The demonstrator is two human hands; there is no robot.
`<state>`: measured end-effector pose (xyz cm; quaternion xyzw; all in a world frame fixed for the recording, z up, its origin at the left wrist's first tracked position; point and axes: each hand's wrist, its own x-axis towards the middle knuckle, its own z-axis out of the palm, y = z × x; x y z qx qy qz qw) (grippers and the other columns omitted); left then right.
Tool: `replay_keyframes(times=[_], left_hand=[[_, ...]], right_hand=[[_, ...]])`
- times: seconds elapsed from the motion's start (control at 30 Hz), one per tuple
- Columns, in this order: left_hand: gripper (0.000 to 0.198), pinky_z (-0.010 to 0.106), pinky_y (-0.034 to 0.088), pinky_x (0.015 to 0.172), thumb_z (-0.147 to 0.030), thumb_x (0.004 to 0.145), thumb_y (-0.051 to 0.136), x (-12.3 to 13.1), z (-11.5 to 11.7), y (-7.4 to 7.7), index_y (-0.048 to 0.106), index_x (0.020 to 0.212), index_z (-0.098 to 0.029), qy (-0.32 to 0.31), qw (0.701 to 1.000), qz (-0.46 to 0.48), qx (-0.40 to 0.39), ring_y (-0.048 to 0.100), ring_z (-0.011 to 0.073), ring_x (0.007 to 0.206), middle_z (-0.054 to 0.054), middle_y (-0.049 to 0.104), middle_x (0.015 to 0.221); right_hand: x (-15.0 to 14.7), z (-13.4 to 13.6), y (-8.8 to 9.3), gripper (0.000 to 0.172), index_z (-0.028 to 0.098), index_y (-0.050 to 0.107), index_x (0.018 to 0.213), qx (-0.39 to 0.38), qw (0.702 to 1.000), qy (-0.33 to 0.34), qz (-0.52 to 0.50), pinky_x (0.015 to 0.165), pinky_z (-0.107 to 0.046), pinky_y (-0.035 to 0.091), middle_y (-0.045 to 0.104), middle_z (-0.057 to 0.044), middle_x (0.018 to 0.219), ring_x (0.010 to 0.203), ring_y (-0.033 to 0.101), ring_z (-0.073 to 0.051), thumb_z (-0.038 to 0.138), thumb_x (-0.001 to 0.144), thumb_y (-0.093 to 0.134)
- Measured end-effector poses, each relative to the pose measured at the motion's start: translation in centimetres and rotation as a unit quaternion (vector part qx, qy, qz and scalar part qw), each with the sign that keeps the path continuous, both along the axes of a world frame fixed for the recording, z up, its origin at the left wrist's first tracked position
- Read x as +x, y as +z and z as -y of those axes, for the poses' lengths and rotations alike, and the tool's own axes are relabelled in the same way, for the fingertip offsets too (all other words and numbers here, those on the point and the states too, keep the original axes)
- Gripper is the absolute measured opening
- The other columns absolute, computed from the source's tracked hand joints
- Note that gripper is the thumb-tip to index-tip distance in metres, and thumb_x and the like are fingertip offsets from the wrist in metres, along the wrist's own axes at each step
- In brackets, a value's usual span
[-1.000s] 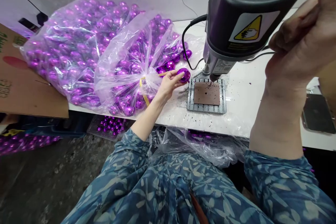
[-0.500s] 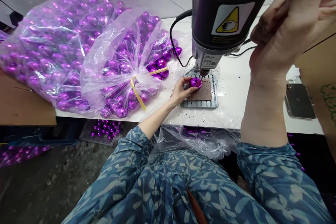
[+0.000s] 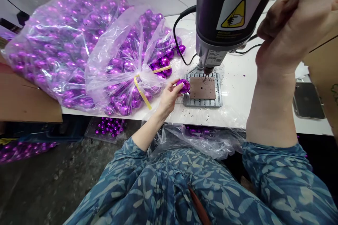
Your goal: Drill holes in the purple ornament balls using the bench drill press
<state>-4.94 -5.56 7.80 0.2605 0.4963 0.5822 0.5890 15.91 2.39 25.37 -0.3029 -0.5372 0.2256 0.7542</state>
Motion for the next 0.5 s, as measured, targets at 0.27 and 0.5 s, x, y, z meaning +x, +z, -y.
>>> replay_keyframes(times=[0.27,0.5], left_hand=[[0.028,0.042,0.062,0.106,-0.026,0.08,0.091,-0.2,4.4,3.9,0.071,0.097,-0.018,-0.061,0.987,0.147,-0.019,0.075,0.0192,0.103,0.005,0.079,0.105],[0.051,0.046,0.059,0.113,-0.032,0.075,0.098,2.0,6.2,4.3,0.071,0.116,-0.022,-0.097,0.981,0.16,0.045,0.075,0.023,0.117,0.005,0.076,0.118]], right_hand=[[0.4,-1.3,2.2,0.076,0.019,0.034,0.057,-0.115,0.991,0.034,0.064,0.062,-0.028,0.026,0.031,0.005,0.051,0.045,0.041,0.007,0.087,0.062,-0.002],[1.9,-0.1,1.1,0.06,0.018,0.051,0.082,-0.05,0.988,-0.087,0.12,0.085,-0.026,0.048,0.054,0.003,0.081,0.079,0.059,0.002,0.076,0.088,0.04]])
